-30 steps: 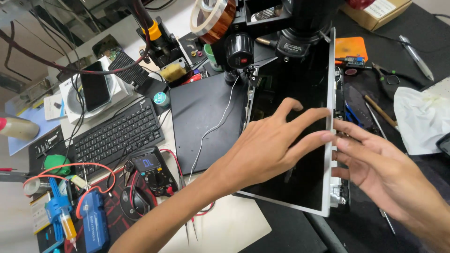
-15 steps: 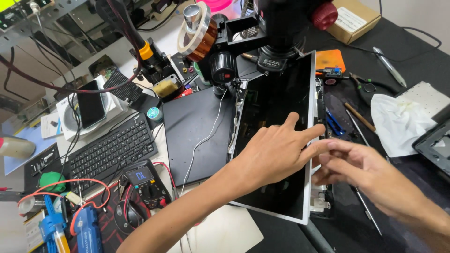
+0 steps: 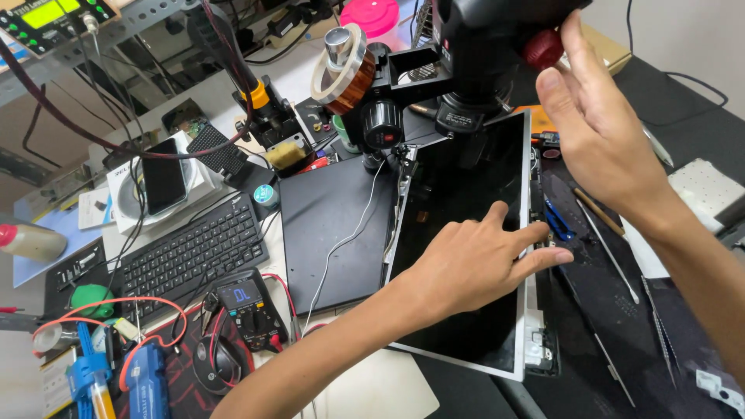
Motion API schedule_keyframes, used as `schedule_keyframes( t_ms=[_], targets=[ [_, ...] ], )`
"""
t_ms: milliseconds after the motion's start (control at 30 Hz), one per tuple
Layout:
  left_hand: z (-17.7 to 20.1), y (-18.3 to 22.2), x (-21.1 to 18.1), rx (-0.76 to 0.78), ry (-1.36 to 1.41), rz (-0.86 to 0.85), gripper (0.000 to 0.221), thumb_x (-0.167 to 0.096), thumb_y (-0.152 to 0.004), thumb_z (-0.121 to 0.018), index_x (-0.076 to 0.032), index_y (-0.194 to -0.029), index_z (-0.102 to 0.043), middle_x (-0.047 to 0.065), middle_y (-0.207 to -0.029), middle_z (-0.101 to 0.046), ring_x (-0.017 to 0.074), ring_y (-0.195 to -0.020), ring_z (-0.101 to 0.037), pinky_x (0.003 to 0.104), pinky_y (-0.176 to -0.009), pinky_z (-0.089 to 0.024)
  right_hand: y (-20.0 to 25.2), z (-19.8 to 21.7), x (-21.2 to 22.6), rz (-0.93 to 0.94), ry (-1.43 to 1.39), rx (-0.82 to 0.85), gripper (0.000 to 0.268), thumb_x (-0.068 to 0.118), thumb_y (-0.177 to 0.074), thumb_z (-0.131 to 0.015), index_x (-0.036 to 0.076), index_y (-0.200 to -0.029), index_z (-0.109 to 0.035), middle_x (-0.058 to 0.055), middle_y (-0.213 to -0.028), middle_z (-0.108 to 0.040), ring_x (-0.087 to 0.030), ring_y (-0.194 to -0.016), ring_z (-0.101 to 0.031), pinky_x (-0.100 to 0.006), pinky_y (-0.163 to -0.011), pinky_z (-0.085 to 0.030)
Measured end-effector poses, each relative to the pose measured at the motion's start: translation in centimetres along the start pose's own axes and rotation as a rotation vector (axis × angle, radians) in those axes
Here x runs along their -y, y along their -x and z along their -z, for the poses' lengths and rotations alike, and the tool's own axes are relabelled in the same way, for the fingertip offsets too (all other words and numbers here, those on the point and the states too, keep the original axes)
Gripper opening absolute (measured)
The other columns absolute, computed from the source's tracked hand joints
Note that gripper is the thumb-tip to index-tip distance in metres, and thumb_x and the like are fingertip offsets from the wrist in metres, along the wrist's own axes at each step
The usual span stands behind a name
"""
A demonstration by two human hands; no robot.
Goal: The recorder is disassembling and repairing a laptop screen assembly on a repair bench.
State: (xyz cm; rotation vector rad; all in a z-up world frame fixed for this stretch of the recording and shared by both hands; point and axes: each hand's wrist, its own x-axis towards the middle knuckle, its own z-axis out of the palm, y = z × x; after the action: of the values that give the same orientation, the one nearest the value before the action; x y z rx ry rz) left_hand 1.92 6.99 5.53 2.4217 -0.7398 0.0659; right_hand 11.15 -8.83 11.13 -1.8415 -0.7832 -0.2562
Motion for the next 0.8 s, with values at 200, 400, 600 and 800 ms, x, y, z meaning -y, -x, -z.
schedule_keyframes(
  t_ms=[200, 400, 600, 800],
  targets=[
    [-0.7, 0.0, 0.4, -0.017, -0.005, -0.023, 0.059, -0.065, -0.097, -0.038, -0.024, -0.127, -0.069, 0.033, -0.099, -0.064, 0.0463, -0.065, -0.068, 0.051, -0.055, -0.057, 0.1, -0.2, 0.4, 0.072, 0.303, -0.029, 0.058, 0.021, -0.118, -0.037, -0.009, -0.162, -0.015, -0.026, -0.168, -0.032, -0.034, -0.159, -0.032, -0.039, -0.129, -0.025],
    [-0.7, 0.1, 0.6, -0.063, 0.004, -0.036, 0.059, -0.065, -0.097, -0.039, -0.024, -0.126, -0.069, 0.033, -0.1, -0.064, 0.046, -0.064, -0.068, 0.05, -0.053, -0.057, -0.2, -0.1, 0.3, 0.025, 0.433, -0.045, 0.06, 0.021, -0.12, -0.042, -0.002, -0.169, -0.018, -0.026, -0.142, -0.051, -0.034, -0.13, -0.056, -0.04, -0.114, -0.042],
    [-0.6, 0.2, 0.7, -0.05, 0.0, -0.042, 0.057, -0.064, -0.099, -0.037, -0.024, -0.123, -0.07, 0.03, -0.096, -0.065, 0.0451, -0.069, -0.068, 0.05, -0.056, -0.057, -1.5, 0.3, -3.2, 0.092, 0.54, -0.101, 0.056, 0.018, -0.121, -0.046, -0.003, -0.167, -0.023, -0.026, -0.129, -0.056, -0.037, -0.118, -0.058, -0.044, -0.107, -0.045],
    [-0.8, 0.2, 1.0, -0.048, 0.027, -0.053, 0.058, -0.064, -0.099, -0.036, -0.024, -0.123, -0.07, 0.029, -0.095, -0.065, 0.045, -0.075, -0.069, 0.051, -0.06, -0.058, -4.4, -0.5, -1.7, 0.125, 0.621, -0.19, 0.044, 0.011, -0.114, -0.049, -0.005, -0.155, -0.044, -0.029, -0.111, -0.064, -0.042, -0.096, -0.065, -0.048, -0.087, -0.051]
  ],
)
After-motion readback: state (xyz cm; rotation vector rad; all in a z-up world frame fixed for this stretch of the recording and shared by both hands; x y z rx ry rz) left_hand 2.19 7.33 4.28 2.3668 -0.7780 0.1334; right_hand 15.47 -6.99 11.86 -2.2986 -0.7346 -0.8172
